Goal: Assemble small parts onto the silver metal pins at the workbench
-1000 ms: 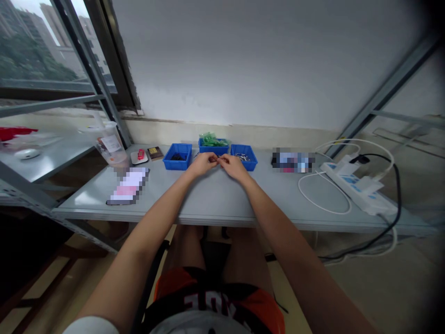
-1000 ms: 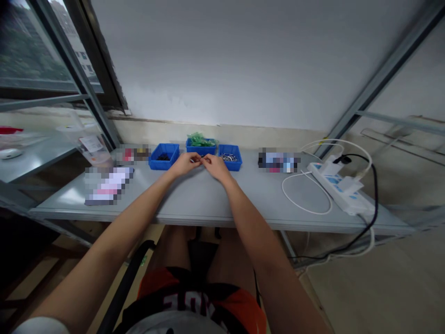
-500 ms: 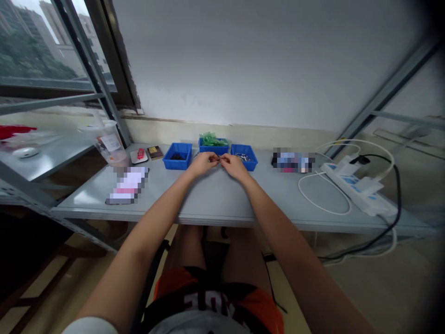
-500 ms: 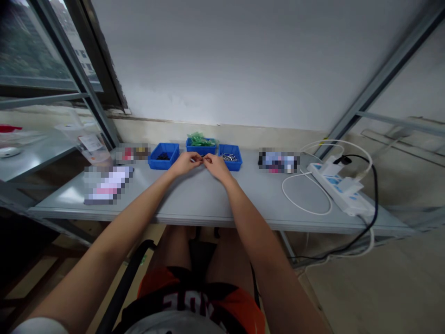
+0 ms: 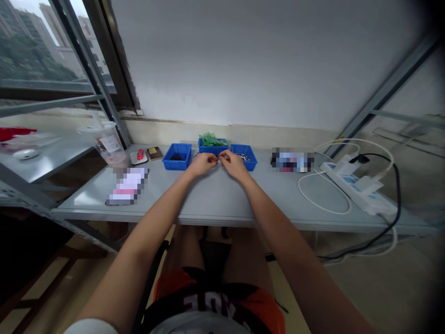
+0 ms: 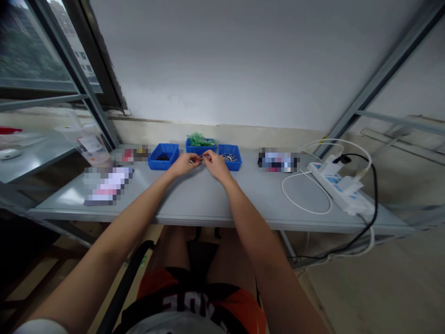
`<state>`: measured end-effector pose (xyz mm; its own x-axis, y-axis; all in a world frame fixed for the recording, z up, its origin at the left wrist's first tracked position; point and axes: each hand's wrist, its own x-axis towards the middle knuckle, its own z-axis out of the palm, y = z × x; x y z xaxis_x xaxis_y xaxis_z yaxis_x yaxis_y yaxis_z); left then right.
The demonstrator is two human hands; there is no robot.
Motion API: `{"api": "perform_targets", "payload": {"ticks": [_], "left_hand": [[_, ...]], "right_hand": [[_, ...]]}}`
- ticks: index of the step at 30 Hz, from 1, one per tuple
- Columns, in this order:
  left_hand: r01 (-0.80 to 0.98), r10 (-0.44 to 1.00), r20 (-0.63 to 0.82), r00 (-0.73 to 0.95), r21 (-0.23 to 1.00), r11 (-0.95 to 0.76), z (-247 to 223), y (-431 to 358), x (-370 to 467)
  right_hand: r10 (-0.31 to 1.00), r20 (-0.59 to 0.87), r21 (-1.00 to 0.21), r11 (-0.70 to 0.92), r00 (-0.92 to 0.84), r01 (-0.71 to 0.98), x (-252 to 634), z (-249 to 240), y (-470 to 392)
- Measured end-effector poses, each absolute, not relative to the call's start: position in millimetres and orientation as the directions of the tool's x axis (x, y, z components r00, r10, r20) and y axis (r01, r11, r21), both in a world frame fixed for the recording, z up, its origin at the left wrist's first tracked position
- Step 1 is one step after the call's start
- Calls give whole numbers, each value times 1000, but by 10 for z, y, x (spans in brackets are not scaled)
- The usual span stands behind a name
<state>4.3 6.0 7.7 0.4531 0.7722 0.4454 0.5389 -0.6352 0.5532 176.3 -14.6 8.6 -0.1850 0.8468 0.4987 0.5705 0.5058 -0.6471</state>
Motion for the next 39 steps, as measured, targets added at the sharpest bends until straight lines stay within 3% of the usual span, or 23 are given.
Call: {"api": "perform_targets", "payload": {"ticks": [8,13,19,39], "left_hand": [[463,812,456,364,668,-582,132,59,38],[461,799,512,315,653,-601,170,39,53],[452,757,508,411,608,-653,158,-9,80],[449,711,527,465,552,-703,118,17,84]], "right_hand": [[861,481,-645,477,-168,598,1805,67,-105],[866,449,-619,480,-221,622,1800,45,-112],[875,360,-603,483,-324,634,1744,33,-158],[871,390,-559,481,-298,675,1766,40,-158]]}}
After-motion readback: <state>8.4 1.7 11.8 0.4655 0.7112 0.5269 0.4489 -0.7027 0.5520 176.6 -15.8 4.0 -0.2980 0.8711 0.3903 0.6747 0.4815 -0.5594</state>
